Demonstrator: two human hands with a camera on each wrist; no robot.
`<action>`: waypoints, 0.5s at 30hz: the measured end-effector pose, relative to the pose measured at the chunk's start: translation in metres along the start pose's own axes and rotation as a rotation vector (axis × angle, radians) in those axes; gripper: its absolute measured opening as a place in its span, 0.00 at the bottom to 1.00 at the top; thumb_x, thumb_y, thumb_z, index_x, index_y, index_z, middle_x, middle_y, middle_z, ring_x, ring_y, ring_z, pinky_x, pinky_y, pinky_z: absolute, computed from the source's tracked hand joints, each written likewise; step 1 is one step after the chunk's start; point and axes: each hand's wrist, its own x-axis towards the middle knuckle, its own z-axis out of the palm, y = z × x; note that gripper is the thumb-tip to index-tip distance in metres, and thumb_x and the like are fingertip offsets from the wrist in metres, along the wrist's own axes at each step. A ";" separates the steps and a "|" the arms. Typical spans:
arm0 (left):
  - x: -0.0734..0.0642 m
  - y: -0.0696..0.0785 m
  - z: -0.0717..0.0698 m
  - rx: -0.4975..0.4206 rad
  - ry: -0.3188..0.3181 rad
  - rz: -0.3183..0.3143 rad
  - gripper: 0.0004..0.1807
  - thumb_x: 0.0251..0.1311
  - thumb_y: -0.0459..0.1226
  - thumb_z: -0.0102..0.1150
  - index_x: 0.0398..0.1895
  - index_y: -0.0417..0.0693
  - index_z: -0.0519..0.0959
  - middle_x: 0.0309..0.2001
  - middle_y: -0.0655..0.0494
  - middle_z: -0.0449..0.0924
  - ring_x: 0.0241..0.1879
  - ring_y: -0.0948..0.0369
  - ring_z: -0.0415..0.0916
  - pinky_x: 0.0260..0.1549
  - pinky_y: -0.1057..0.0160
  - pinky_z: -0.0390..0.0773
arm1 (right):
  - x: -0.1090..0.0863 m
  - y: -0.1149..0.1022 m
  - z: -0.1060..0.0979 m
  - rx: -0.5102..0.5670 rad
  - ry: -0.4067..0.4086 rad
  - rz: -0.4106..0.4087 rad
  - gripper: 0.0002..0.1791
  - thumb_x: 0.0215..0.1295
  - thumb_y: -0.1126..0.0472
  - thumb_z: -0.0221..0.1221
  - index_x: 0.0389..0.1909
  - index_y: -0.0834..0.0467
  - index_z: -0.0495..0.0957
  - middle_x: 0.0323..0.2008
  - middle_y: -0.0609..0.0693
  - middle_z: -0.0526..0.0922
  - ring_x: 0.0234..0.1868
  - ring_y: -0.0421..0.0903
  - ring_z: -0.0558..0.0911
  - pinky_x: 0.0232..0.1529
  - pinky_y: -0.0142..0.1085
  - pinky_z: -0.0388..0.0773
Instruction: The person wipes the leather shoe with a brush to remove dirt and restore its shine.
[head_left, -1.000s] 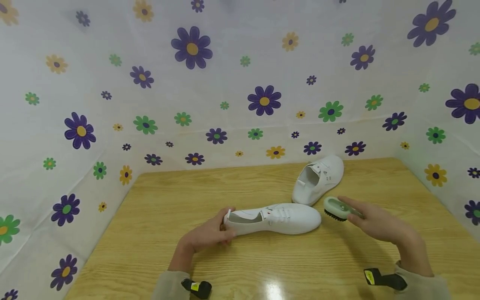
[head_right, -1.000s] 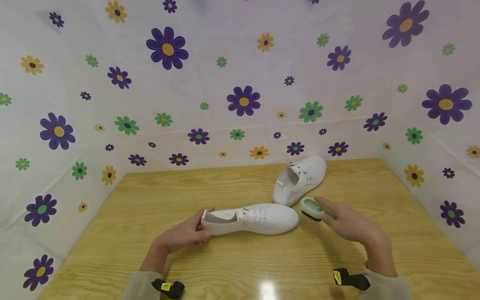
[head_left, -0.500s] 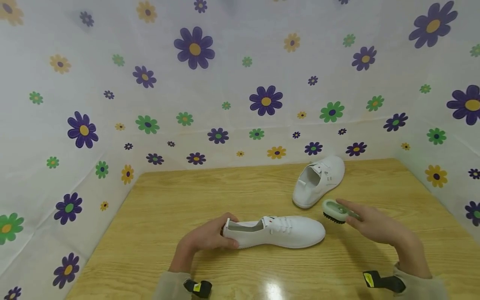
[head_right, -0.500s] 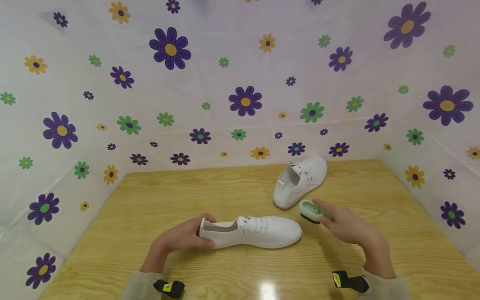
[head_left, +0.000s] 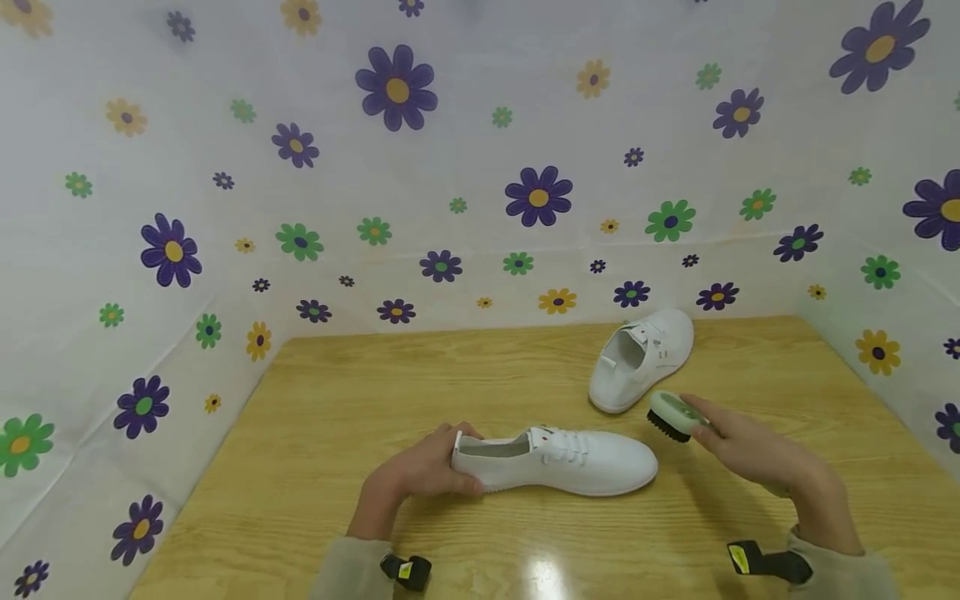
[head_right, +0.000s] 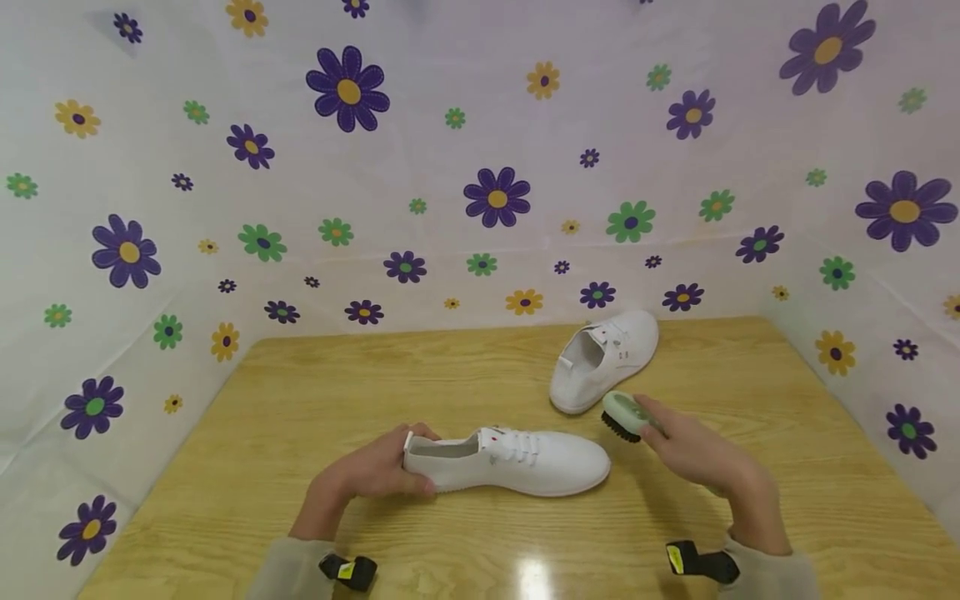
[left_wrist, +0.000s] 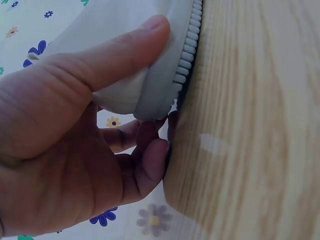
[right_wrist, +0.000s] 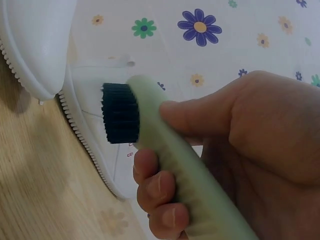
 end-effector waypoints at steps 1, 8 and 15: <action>0.000 0.000 0.000 0.005 0.000 -0.001 0.31 0.47 0.43 0.78 0.55 0.49 0.75 0.46 0.51 0.71 0.46 0.57 0.66 0.48 0.53 0.71 | 0.000 0.001 0.000 0.031 -0.006 0.005 0.33 0.81 0.57 0.42 0.77 0.67 0.44 0.67 0.76 0.59 0.63 0.70 0.65 0.56 0.65 0.68; 0.002 -0.003 0.000 -0.018 -0.016 0.016 0.31 0.48 0.43 0.78 0.55 0.48 0.75 0.46 0.52 0.71 0.46 0.56 0.66 0.47 0.54 0.71 | -0.001 0.007 0.000 0.072 -0.019 0.026 0.42 0.77 0.49 0.49 0.78 0.64 0.39 0.66 0.72 0.61 0.60 0.65 0.67 0.54 0.58 0.70; 0.004 -0.008 0.001 -0.036 -0.029 0.053 0.30 0.48 0.42 0.77 0.54 0.46 0.75 0.47 0.53 0.75 0.46 0.58 0.69 0.48 0.54 0.71 | -0.002 0.010 0.005 0.092 0.053 -0.052 0.37 0.81 0.54 0.43 0.77 0.67 0.38 0.63 0.72 0.61 0.45 0.60 0.73 0.38 0.45 0.75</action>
